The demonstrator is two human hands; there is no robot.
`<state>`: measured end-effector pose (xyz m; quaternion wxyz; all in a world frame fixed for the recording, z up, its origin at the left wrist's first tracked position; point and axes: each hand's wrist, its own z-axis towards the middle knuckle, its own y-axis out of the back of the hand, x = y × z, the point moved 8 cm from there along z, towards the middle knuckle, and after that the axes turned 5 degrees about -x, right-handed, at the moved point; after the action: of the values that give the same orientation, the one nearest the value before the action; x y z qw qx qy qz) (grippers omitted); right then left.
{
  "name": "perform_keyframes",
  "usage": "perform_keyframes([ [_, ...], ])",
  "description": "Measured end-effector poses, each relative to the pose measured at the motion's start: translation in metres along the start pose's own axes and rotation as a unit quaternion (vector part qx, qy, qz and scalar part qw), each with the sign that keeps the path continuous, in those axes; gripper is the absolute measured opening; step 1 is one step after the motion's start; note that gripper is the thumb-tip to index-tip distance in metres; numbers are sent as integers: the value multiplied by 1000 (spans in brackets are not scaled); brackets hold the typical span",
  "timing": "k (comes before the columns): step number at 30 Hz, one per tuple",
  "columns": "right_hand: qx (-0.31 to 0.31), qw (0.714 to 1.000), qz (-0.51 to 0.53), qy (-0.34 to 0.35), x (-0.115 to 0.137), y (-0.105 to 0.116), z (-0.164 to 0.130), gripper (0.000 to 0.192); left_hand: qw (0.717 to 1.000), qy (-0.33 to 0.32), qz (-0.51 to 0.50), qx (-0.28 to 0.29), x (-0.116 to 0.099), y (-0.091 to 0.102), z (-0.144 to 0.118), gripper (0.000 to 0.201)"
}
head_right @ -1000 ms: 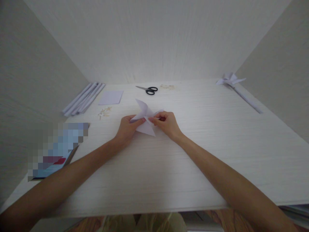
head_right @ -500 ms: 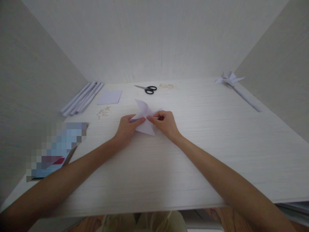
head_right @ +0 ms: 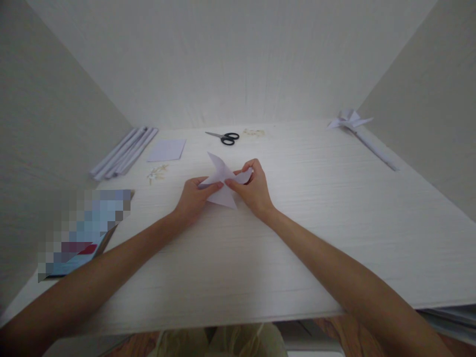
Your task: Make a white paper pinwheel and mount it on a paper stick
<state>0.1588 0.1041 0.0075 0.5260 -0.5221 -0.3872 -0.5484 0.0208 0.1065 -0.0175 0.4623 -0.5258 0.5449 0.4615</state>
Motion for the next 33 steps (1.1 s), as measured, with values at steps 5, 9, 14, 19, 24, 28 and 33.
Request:
perform_keyframes([
  [5,-15,1000,-3,-10,-3,4,0,48,1000,5,-4,16,0,-2,0,29],
  [9,-4,999,31,-35,-10,7,6,50,996,13,-25,79,-5,-9,-1,28],
  [14,95,984,85,-121,-16,2,10,53,976,78,-101,177,-8,-19,-3,30],
  [19,251,957,-2,-146,-12,-9,0,53,967,134,-78,202,-5,-22,-6,47],
  [24,332,931,-77,-127,-9,-16,-9,52,966,111,21,232,-7,-25,-13,26],
  [28,325,934,-79,-126,-10,-15,-7,52,965,105,44,236,-8,-22,-14,13],
  [33,351,921,-88,-144,-10,-15,-10,50,944,133,29,300,-7,-26,-19,22],
])
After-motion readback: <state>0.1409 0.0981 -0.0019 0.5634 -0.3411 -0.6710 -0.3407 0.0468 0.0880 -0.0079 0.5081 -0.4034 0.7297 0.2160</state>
